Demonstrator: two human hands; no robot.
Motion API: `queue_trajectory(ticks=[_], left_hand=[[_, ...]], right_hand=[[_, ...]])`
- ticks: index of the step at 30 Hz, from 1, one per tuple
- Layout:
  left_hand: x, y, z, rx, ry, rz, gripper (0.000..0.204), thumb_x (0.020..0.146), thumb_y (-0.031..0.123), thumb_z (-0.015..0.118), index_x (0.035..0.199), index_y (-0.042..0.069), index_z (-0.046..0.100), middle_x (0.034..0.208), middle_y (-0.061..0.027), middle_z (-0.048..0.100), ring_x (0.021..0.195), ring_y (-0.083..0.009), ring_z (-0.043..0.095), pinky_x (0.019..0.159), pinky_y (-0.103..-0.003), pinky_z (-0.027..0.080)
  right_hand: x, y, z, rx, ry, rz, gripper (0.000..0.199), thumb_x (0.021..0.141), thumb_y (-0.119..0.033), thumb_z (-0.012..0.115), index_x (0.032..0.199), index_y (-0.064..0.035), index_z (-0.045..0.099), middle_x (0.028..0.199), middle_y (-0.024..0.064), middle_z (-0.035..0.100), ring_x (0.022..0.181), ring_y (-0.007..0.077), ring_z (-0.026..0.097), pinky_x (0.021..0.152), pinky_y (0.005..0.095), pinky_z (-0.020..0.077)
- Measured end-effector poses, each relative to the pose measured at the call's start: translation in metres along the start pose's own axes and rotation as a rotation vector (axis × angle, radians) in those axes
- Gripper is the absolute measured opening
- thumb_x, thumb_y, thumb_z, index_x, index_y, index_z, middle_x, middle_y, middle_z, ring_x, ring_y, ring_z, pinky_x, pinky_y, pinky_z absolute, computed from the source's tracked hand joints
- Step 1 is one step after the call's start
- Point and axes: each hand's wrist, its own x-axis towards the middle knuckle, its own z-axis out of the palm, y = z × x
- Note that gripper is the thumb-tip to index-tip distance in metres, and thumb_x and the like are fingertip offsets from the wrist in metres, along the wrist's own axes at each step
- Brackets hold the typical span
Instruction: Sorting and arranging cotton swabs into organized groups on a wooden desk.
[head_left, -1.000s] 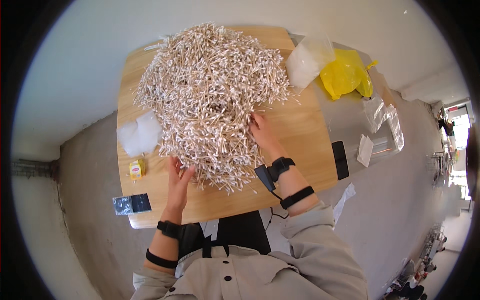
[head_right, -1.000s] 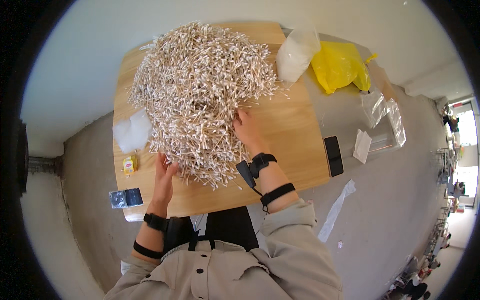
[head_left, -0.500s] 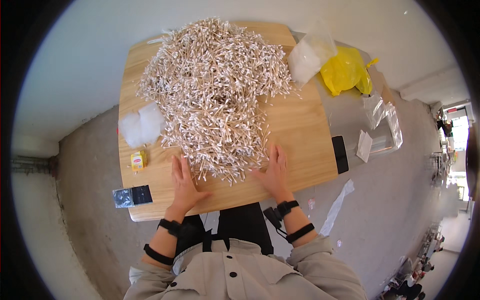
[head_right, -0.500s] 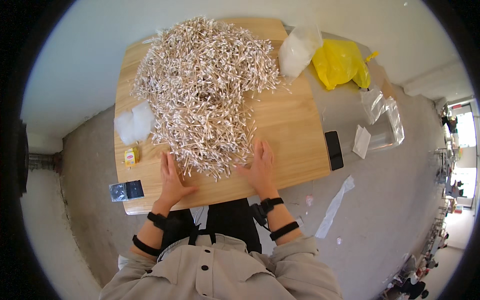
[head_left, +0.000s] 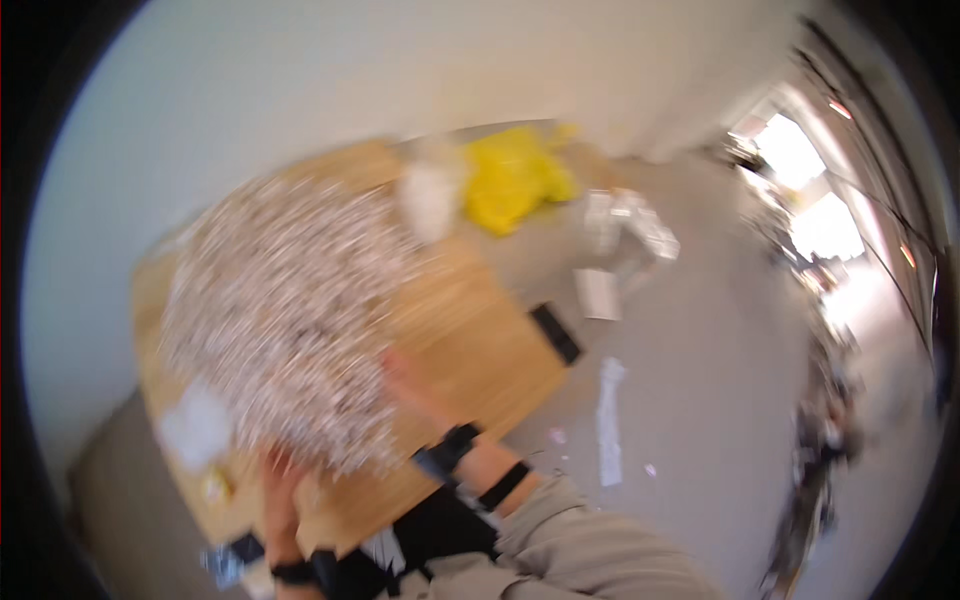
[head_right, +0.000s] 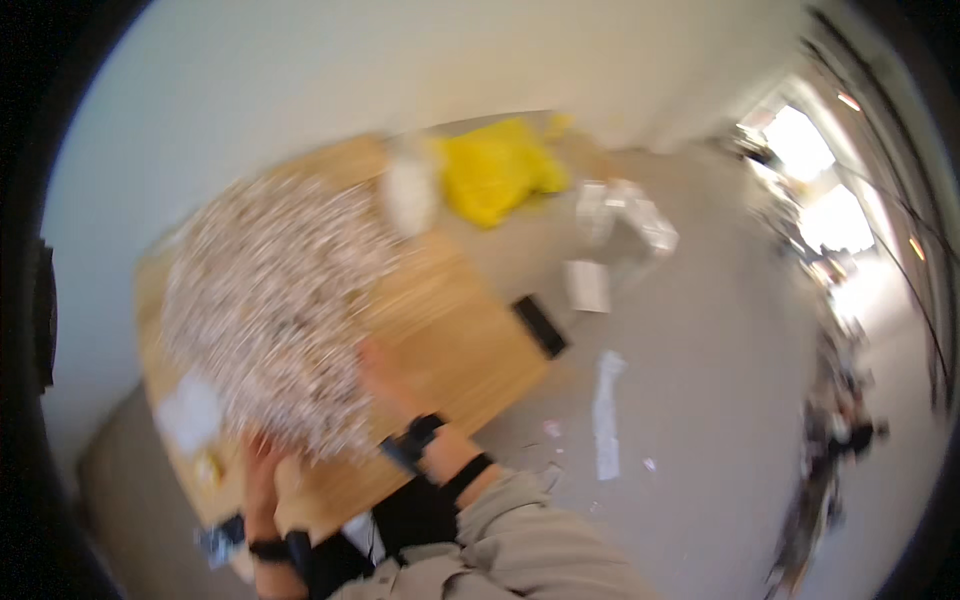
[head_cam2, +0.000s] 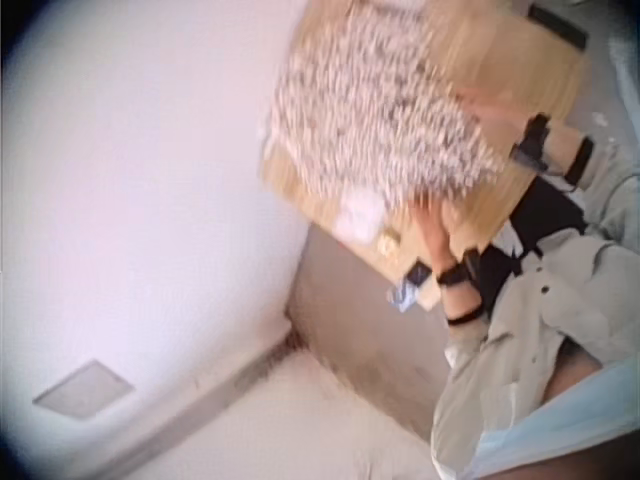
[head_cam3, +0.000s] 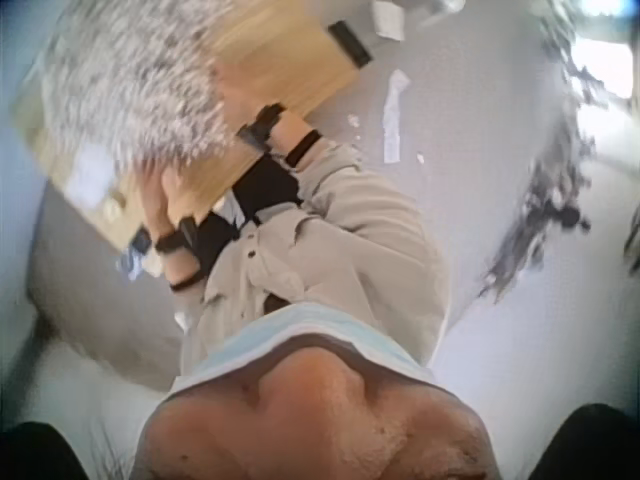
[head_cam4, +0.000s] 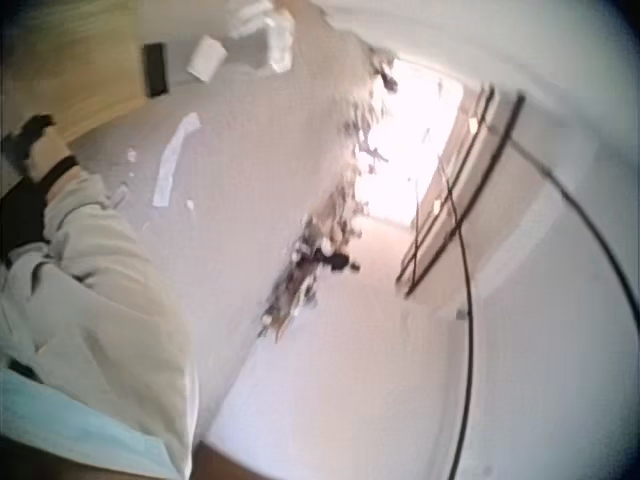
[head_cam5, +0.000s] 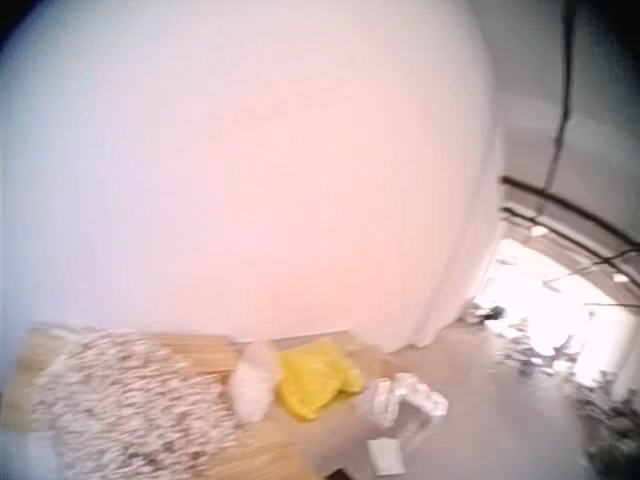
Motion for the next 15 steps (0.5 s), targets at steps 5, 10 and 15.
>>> queue_trajectory(ticks=[5,10,15], left_hand=[[0.049,-0.042,-0.072,-0.122,0.388,-0.216,0.057,0.092,0.043,0.058,0.135,0.008,0.045,0.121,-0.0075,0.055,0.110,-0.0196,0.053,0.097,-0.033,0.040],[0.080,-0.015,-0.026,-0.277,0.267,-0.309,0.058,0.094,0.045,0.052,0.135,0.004,0.045,0.122,-0.0086,0.058,0.109,-0.0214,0.057,0.092,-0.032,0.045],[0.093,0.002,0.018,-0.423,0.079,-0.375,0.057,0.096,0.047,0.048,0.132,0.004,0.049,0.124,-0.0096,0.060,0.110,-0.0233,0.059,0.093,-0.036,0.048]], right_hand=[[0.033,-0.078,-0.002,0.430,-0.329,0.523,0.073,0.085,-0.053,0.063,0.134,-0.0027,0.042,0.113,0.0060,0.057,0.099,0.0155,0.053,0.086,0.0277,0.0448],[0.018,-0.121,-0.002,0.533,-0.256,0.438,0.088,0.073,-0.050,0.074,0.131,0.0063,0.042,0.121,0.0207,0.056,0.111,0.0248,0.055,0.090,0.0372,0.0455],[0.025,-0.110,-0.009,0.759,-0.313,0.412,0.082,0.070,-0.031,0.076,0.134,0.0053,0.039,0.118,0.0178,0.058,0.103,0.0232,0.058,0.086,0.0333,0.0470]])
